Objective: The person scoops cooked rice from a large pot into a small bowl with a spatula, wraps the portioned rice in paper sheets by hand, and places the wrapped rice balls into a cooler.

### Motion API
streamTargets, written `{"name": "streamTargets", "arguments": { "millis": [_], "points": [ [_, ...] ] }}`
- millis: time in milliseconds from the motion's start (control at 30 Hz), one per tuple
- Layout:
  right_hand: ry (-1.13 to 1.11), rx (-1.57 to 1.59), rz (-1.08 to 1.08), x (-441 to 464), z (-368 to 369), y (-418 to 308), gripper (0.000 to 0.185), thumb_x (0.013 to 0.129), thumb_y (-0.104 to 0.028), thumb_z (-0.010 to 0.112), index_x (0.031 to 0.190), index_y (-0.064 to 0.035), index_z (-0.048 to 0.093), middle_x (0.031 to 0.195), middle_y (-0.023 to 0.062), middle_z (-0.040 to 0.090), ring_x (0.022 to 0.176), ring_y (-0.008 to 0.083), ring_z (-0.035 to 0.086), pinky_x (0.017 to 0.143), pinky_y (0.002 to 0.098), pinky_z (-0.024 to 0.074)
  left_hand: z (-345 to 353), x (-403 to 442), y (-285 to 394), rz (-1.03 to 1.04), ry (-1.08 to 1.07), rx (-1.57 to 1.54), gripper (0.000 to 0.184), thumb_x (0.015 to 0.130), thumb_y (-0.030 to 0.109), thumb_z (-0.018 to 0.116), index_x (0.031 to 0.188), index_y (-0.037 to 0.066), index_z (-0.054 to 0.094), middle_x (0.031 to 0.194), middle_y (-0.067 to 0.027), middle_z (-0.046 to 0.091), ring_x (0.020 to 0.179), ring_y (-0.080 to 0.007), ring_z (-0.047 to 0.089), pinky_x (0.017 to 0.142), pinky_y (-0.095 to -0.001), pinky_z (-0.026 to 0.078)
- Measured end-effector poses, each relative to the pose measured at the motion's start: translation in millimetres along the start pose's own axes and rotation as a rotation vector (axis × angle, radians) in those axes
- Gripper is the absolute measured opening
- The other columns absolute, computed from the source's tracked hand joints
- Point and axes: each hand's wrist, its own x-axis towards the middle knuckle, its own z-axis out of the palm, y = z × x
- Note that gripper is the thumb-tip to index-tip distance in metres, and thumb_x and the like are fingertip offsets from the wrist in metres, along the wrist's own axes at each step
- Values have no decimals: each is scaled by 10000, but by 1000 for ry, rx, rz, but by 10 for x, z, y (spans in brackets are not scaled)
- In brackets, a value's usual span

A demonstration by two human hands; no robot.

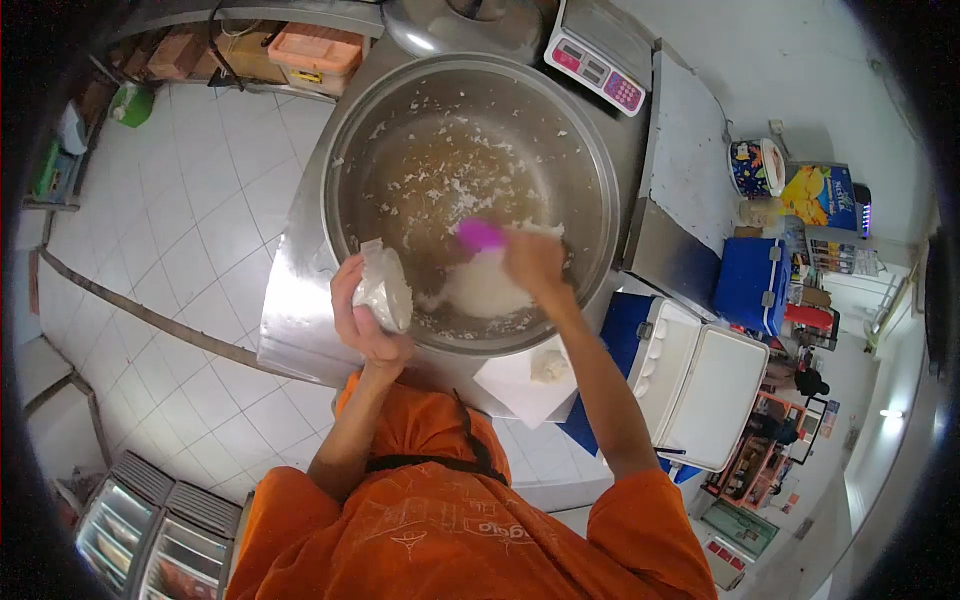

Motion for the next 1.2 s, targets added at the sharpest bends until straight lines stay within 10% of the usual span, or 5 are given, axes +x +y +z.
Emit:
{"name": "streamTargets", "arguments": {
  "millis": [167, 333, 533, 967, 1200],
  "points": [
    [150, 123, 487, 579, 14, 483, 192, 844, -170, 594, 901, -63, 744, 845, 208, 714, 839, 361, 719, 762, 510, 565, -1, -69, -78, -42, 28, -57, 496, 990, 304, 320, 1183, -94, 545, 1227, -274, 571, 1115, -371, 565, 987, -453, 439],
    [-106, 124, -122, 227, 358, -41, 165, 826, -179, 640, 864, -56, 744, 834, 220, 715, 829, 409, 709, 726, 499, 570, 4, -33, -35, -36, 39, -15, 505, 995, 309, 309, 1211, -90, 531, 1262, -270, 556, 1141, -372, 556, 998, -460, 435],
    [479, 85, 348, 795, 84, 657, 196, 871, -163, 592, 920, -12, 706, 808, 214, 712, 736, 420, 703, 681, 527, 562, -33, -49, -65, -17, 6, 78, 514, 1006, 323, 302, 1223, -85, 527, 1263, -258, 559, 1147, -358, 554, 1000, -453, 432],
    [-156, 109, -446, 343, 102, -222, 183, 838, -203, 652, 894, -44, 725, 728, 190, 692, 696, 376, 700, 650, 523, 550, -8, -50, -122, -92, -2, -34, 545, 1022, 344, 261, 1264, -85, 494, 1248, -251, 575, 1123, -341, 570, 998, -455, 440],
    [29, 117, -209, 583, 312, -95, 178, 783, -187, 662, 797, -38, 759, 710, 181, 689, 635, 341, 692, 633, 469, 571, -10, -22, -66, -54, -5, 44, 549, 1034, 326, 252, 1276, -104, 493, 1246, -258, 587, 1136, -352, 576, 994, -448, 448]
  ]
}}
